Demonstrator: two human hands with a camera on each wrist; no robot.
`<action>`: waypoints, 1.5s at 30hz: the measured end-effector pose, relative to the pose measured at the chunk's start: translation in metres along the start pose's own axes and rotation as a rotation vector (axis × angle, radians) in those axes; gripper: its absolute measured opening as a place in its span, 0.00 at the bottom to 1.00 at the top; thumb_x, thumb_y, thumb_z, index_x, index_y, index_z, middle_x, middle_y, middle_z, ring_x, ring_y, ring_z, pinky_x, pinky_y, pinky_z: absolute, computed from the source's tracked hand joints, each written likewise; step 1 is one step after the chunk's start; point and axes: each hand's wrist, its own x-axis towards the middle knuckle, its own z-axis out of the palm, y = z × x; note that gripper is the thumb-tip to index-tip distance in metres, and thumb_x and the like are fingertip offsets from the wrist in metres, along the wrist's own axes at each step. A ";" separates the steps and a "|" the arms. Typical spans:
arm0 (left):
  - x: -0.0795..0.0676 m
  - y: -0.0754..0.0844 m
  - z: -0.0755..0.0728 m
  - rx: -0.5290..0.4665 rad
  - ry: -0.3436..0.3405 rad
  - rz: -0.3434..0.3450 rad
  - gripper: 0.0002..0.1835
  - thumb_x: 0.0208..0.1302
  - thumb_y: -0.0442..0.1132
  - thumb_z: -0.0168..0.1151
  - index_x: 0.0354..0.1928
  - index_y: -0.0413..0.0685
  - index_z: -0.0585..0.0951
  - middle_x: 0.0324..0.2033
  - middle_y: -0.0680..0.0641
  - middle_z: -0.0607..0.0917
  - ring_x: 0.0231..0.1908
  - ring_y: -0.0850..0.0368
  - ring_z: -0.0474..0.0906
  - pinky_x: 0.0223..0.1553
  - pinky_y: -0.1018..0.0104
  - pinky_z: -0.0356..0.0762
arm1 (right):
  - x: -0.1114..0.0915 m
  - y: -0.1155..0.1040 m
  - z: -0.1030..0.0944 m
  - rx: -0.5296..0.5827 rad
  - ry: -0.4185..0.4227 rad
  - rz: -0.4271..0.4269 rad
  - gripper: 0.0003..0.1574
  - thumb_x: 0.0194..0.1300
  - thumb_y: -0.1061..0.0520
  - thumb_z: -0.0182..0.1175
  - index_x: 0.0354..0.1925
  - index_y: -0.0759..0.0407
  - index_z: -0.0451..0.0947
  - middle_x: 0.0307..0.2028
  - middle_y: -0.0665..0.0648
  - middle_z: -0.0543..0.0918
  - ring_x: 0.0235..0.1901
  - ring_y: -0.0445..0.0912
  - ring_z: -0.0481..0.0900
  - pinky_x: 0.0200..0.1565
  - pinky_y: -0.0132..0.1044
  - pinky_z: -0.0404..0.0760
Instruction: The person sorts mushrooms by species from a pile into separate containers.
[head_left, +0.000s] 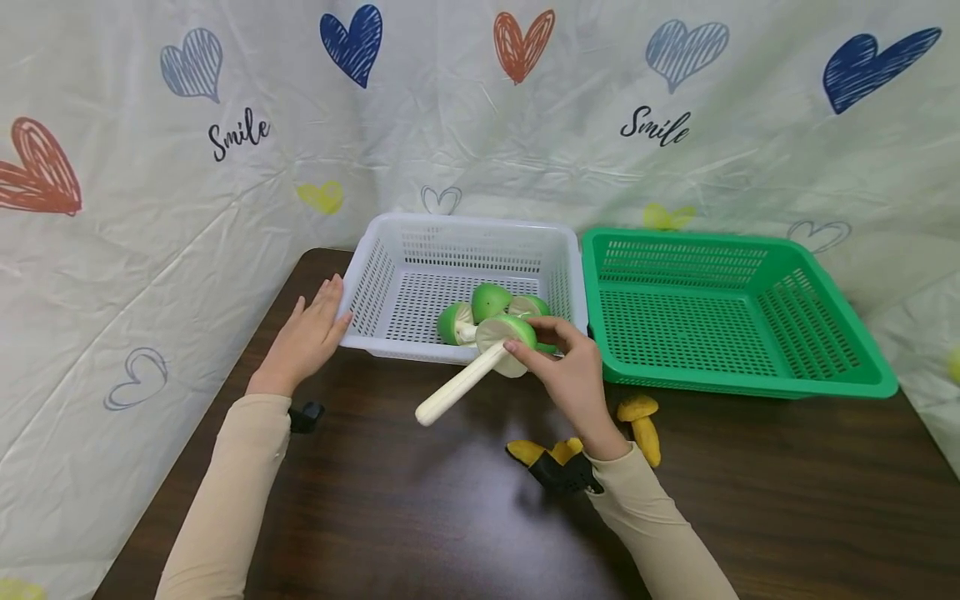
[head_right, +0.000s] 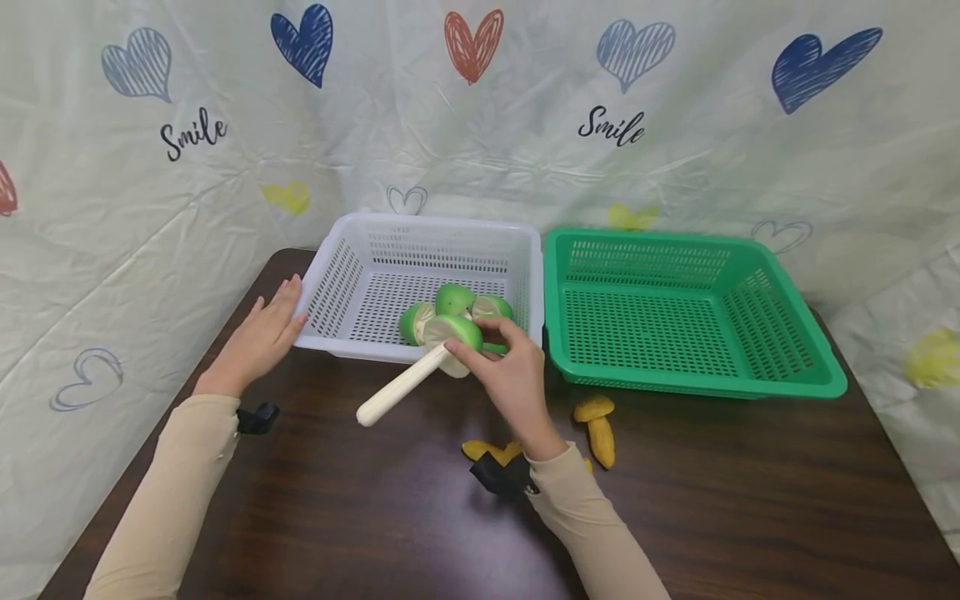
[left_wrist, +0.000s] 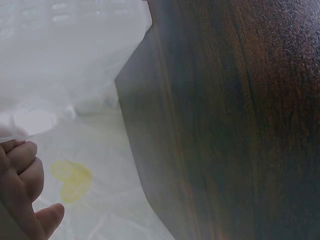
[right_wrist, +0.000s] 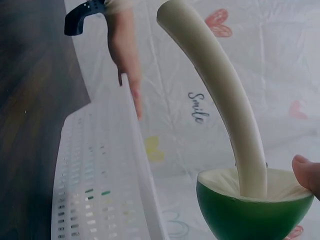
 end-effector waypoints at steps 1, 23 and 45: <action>0.000 0.000 0.000 -0.001 0.002 0.002 0.34 0.75 0.50 0.36 0.73 0.37 0.41 0.73 0.42 0.45 0.72 0.47 0.39 0.67 0.40 0.37 | 0.001 0.001 -0.001 0.002 0.006 -0.004 0.24 0.52 0.59 0.72 0.47 0.66 0.79 0.41 0.61 0.83 0.41 0.45 0.80 0.39 0.33 0.81; 0.002 0.004 -0.003 -0.008 -0.005 -0.012 0.33 0.75 0.46 0.36 0.73 0.38 0.41 0.72 0.42 0.47 0.72 0.48 0.41 0.67 0.41 0.38 | 0.030 0.016 -0.007 -0.060 0.198 0.015 0.28 0.52 0.49 0.72 0.47 0.63 0.80 0.42 0.58 0.83 0.41 0.44 0.78 0.40 0.33 0.73; 0.001 0.003 -0.003 -0.009 -0.022 -0.025 0.33 0.75 0.47 0.34 0.73 0.38 0.40 0.73 0.42 0.46 0.72 0.47 0.40 0.67 0.41 0.37 | 0.057 0.031 0.023 -0.260 0.221 0.017 0.34 0.53 0.45 0.70 0.51 0.66 0.77 0.44 0.63 0.81 0.45 0.53 0.79 0.44 0.45 0.78</action>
